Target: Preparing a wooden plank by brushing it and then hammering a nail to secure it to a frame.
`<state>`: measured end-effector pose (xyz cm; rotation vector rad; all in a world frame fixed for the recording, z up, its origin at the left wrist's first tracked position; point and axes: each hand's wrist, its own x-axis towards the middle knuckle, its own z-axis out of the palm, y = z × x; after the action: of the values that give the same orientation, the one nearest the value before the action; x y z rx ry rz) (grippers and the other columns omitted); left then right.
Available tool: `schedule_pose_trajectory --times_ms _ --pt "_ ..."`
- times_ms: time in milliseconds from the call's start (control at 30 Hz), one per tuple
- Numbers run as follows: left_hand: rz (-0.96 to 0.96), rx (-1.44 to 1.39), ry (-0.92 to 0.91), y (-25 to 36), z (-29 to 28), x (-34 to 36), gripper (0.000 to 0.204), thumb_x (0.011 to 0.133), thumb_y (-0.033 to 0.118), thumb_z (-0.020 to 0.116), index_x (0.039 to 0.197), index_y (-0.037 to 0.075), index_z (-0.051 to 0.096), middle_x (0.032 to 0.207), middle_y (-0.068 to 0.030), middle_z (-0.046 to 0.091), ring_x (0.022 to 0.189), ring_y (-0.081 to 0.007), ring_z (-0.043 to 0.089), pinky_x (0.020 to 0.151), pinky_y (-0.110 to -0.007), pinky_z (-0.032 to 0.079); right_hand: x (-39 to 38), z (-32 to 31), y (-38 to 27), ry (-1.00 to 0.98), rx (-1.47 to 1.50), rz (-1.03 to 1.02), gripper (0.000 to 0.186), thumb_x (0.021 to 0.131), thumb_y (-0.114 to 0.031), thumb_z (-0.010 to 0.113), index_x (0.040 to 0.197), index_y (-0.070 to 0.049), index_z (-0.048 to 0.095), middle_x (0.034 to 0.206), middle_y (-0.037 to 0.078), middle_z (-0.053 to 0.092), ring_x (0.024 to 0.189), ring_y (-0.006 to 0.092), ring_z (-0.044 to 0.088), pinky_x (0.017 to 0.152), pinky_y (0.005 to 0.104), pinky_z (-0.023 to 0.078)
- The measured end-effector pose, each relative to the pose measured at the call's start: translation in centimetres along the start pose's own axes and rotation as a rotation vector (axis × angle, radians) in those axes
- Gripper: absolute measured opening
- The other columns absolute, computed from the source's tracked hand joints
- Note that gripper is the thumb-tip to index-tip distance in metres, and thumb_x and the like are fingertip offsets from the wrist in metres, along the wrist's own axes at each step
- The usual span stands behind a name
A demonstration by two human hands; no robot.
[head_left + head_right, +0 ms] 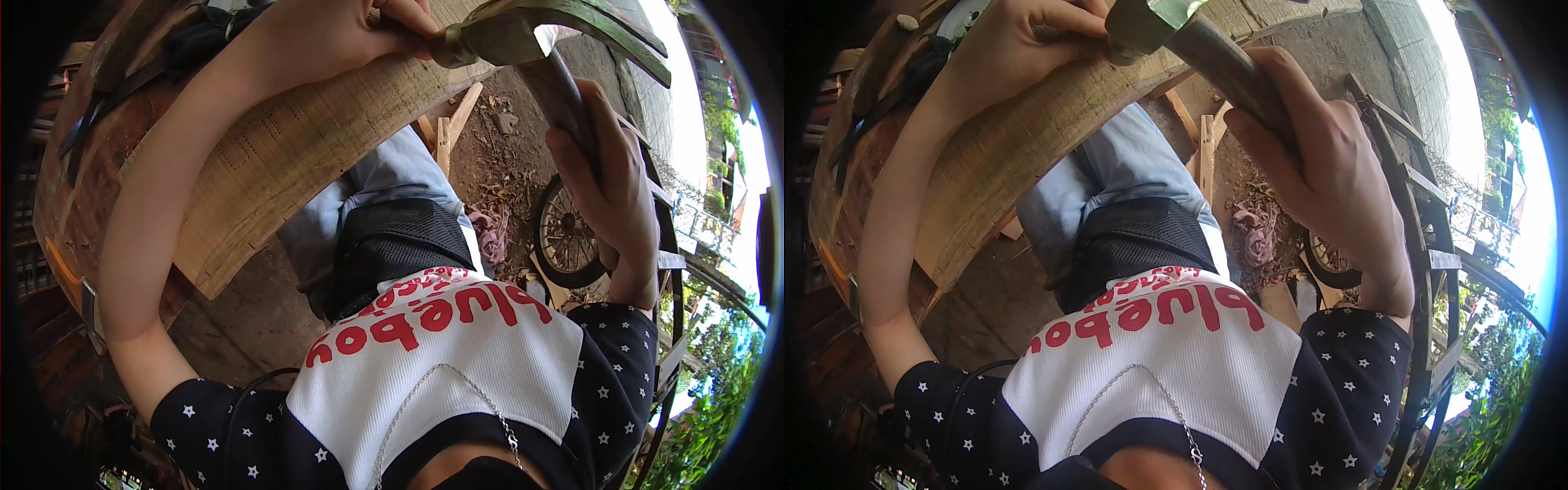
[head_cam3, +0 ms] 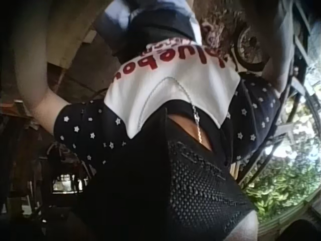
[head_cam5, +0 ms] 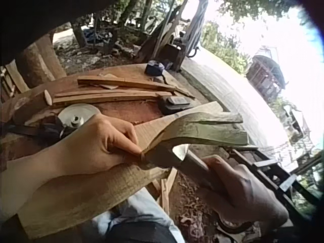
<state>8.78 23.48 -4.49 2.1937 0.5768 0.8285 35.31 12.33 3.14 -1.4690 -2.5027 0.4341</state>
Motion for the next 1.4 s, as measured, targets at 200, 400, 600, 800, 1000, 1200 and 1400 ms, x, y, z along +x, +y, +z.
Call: schedule_pose_trajectory --times_ms 200,400,600,800,1000,1200,1400 --pt "0.049 -0.104 -0.010 -0.4 0.2 0.5 0.021 0.080 -0.004 0.077 0.100 0.002 0.078 0.086 -0.0110 0.072 0.076 -0.0186 0.070 0.066 -0.029 0.053 -0.4 -0.1 0.3 0.026 0.108 0.072 0.046 0.100 -0.017 0.061 0.139 0.004 0.047 0.072 0.006 0.059 0.057 0.0132 0.053 0.053 0.0312 0.041" --pt "0.023 -0.044 -0.011 -0.3 0.2 -0.1 0.017 0.081 -0.004 0.075 0.098 0.000 0.077 0.087 -0.0098 0.071 0.078 -0.0184 0.070 0.067 -0.029 0.054 -0.9 -0.1 0.5 0.062 0.172 0.212 0.037 0.097 -0.020 0.066 0.127 -0.002 0.055 0.071 0.016 0.061 0.060 0.0314 0.063 0.059 0.0396 0.045" --pt "0.056 -0.119 -0.013 -0.8 0.5 0.2 0.016 0.081 -0.005 0.075 0.096 -0.001 0.076 0.087 -0.0099 0.070 0.079 -0.0189 0.069 0.068 -0.029 0.054 -1.1 0.5 1.3 0.157 0.209 0.184 0.037 0.098 -0.023 0.065 0.127 -0.003 0.055 0.072 0.015 0.061 0.060 0.0291 0.061 0.061 0.0399 0.046" --pt "0.073 -0.081 -0.012 -1.1 0.4 0.0 0.017 0.080 -0.006 0.074 0.096 -0.001 0.076 0.088 -0.0099 0.070 0.080 -0.0192 0.069 0.069 -0.030 0.053 -1.8 0.4 1.5 0.134 0.270 0.285 0.038 0.099 -0.025 0.064 0.129 -0.003 0.055 0.075 0.013 0.062 0.063 0.0257 0.061 0.063 0.0384 0.047" --pt "0.081 -0.159 0.054 -1.4 0.5 0.3 0.019 0.081 -0.007 0.074 0.099 -0.003 0.075 0.091 -0.0109 0.070 0.084 -0.0183 0.070 0.071 -0.029 0.054 -2.0 0.4 1.6 0.149 0.271 0.327 0.038 0.099 -0.027 0.064 0.129 -0.003 0.056 0.079 0.012 0.064 0.066 0.0246 0.061 0.064 0.0380 0.047" --pt "0.009 -0.218 -0.014 -1.5 0.8 0.3 0.022 0.082 -0.009 0.073 0.103 -0.003 0.075 0.094 -0.0119 0.070 0.088 -0.0182 0.070 0.073 -0.027 0.054 -1.9 0.6 1.6 0.171 0.258 0.305 0.038 0.099 -0.028 0.064 0.127 -0.003 0.056 0.078 0.013 0.063 0.066 0.0255 0.062 0.063 0.0386 0.047" --pt "0.065 -0.132 -0.024 -1.5 0.6 0.3 0.024 0.078 -0.009 0.072 0.101 -0.001 0.075 0.093 -0.0111 0.070 0.086 -0.0187 0.070 0.073 -0.028 0.054 -1.9 0.6 1.7 0.136 0.256 0.317 0.039 0.098 -0.026 0.065 0.127 -0.002 0.056 0.076 0.014 0.063 0.064 0.0276 0.062 0.063 0.0384 0.046"
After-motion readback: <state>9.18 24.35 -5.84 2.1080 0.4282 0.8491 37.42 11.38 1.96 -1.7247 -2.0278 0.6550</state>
